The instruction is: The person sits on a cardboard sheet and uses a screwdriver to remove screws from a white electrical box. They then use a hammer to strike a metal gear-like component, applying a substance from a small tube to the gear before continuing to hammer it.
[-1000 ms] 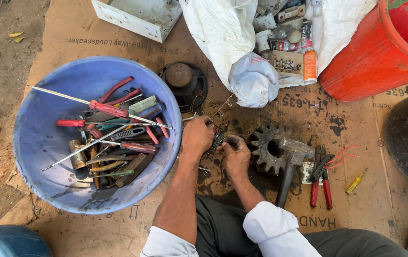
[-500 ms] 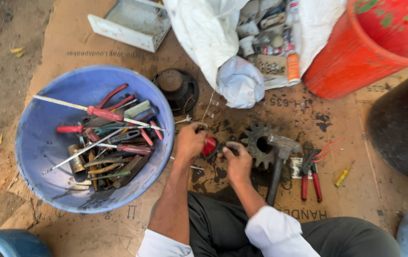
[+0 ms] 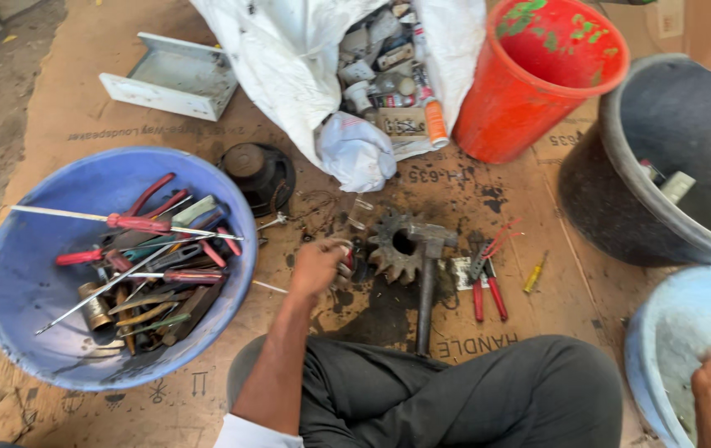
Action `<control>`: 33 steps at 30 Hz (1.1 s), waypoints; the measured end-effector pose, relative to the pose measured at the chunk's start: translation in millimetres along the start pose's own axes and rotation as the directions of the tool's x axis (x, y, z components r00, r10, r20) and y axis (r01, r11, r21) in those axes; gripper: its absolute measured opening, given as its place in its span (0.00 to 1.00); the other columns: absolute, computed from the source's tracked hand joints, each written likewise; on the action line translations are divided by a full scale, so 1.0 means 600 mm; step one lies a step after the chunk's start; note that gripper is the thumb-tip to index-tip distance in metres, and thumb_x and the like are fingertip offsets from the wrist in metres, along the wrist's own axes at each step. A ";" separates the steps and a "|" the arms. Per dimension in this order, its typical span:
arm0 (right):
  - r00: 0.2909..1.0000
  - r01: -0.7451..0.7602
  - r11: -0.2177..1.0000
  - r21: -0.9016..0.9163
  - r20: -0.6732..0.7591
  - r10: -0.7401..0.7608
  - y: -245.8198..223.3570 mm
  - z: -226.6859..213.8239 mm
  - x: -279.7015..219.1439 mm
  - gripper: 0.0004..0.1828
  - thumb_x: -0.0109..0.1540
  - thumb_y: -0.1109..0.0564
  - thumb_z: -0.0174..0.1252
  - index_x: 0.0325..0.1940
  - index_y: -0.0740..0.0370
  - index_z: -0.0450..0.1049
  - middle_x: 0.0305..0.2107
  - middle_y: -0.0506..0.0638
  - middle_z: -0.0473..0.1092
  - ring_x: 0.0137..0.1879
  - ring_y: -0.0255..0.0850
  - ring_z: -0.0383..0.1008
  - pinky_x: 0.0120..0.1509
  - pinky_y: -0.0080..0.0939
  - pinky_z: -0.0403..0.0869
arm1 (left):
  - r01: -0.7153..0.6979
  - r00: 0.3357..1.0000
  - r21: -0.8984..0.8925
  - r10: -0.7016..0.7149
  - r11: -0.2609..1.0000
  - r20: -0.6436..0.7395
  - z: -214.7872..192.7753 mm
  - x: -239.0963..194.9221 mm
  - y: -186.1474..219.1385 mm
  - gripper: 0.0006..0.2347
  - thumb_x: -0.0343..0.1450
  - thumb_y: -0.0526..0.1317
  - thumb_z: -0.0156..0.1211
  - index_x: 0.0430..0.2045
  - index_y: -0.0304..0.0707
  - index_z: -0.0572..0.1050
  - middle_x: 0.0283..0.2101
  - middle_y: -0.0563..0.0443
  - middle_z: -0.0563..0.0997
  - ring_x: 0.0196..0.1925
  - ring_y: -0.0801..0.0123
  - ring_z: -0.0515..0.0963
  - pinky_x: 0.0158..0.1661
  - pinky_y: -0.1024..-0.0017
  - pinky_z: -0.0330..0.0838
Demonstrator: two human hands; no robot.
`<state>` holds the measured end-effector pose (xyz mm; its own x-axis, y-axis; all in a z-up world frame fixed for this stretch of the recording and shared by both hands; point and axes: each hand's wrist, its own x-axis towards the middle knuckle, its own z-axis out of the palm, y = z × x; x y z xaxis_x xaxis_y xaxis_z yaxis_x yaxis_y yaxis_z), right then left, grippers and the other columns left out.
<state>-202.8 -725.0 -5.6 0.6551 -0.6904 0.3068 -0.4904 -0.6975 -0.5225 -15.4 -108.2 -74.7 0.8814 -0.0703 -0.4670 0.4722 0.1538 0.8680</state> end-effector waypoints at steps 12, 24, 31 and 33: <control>0.522 0.068 0.981 0.179 0.832 -0.188 -0.480 0.243 -0.282 0.35 0.56 0.47 0.69 0.66 0.54 0.70 0.48 0.56 0.77 0.48 0.45 0.81 0.55 0.44 0.78 | -0.197 0.910 -0.122 0.135 0.973 -0.392 0.053 0.002 -0.024 0.08 0.72 0.34 0.53 0.42 0.38 0.77 0.22 0.48 0.79 0.18 0.71 0.78 0.20 0.73 0.72; 0.221 -0.740 0.591 0.321 0.946 -0.237 -0.673 0.494 -0.408 0.31 0.58 0.50 0.64 0.61 0.64 0.66 0.42 0.69 0.75 0.48 0.69 0.73 0.51 0.64 0.77 | -0.775 0.448 -0.168 0.343 0.609 -0.825 -0.108 -0.014 0.046 0.06 0.77 0.32 0.52 0.43 0.30 0.75 0.28 0.53 0.75 0.21 0.75 0.71 0.24 0.76 0.67; 0.384 0.350 0.820 0.452 0.730 -0.566 -0.712 0.489 -0.522 0.38 0.58 0.43 0.70 0.66 0.59 0.65 0.41 0.65 0.78 0.47 0.62 0.79 0.52 0.58 0.75 | -0.738 0.494 -0.242 0.259 0.630 -0.830 -0.120 -0.021 0.077 0.03 0.77 0.33 0.52 0.35 0.32 0.72 0.27 0.53 0.74 0.20 0.74 0.72 0.23 0.76 0.64; 0.394 0.262 0.940 0.217 0.866 -0.309 -0.755 0.485 -0.543 0.51 0.58 0.39 0.69 0.74 0.64 0.52 0.37 0.69 0.77 0.43 0.64 0.78 0.51 0.60 0.75 | -0.734 0.490 -0.236 0.256 0.637 -0.833 -0.119 -0.022 0.079 0.03 0.77 0.33 0.52 0.35 0.32 0.72 0.26 0.53 0.74 0.20 0.74 0.72 0.23 0.76 0.64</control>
<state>-26.9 -128.1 -100.1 0.9072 0.1097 -0.4062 -0.1650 -0.7953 -0.5833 -5.6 -29.4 -39.3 0.5438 0.8262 -0.1472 -0.3485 0.3819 0.8560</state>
